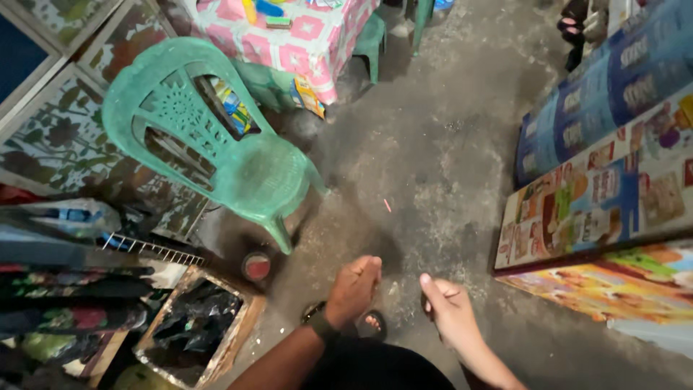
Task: The person picks up green sachets and a small orange box from a table, walks into a bathroom, and places them on a shelf above the toilet. The person repeats this process for additional items.
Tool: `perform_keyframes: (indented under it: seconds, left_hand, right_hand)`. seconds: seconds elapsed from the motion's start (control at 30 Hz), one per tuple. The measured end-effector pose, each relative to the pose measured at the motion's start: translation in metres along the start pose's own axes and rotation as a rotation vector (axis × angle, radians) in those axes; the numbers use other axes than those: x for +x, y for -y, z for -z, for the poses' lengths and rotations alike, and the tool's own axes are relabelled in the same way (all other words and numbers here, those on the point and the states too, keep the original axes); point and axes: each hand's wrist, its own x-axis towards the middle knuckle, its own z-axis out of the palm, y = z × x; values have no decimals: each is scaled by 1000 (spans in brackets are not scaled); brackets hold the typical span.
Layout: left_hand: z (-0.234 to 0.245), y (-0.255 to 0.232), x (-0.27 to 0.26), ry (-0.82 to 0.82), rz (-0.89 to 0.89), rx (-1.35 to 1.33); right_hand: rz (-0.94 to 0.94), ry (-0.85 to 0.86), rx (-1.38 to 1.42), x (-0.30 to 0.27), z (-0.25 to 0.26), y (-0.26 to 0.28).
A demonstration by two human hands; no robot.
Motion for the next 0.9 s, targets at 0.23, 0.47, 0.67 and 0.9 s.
perform_keyframes:
  seconds: [0.23,0.47,0.67,0.9]
  left_hand:
    - [8,-17,100,-27,-199,64]
    - [17,-58,239,-79,56,-26]
    - [37,-100,366,38,-107,24]
    - [30,-146,457,-3,-96,51]
  right_hand:
    - [51,-42,65,79,3,67]
    - [-66,-122,86,223,40,79]
    - [261,-55,-95,340,37,120]
    - [32,-170,133,423,28,173]
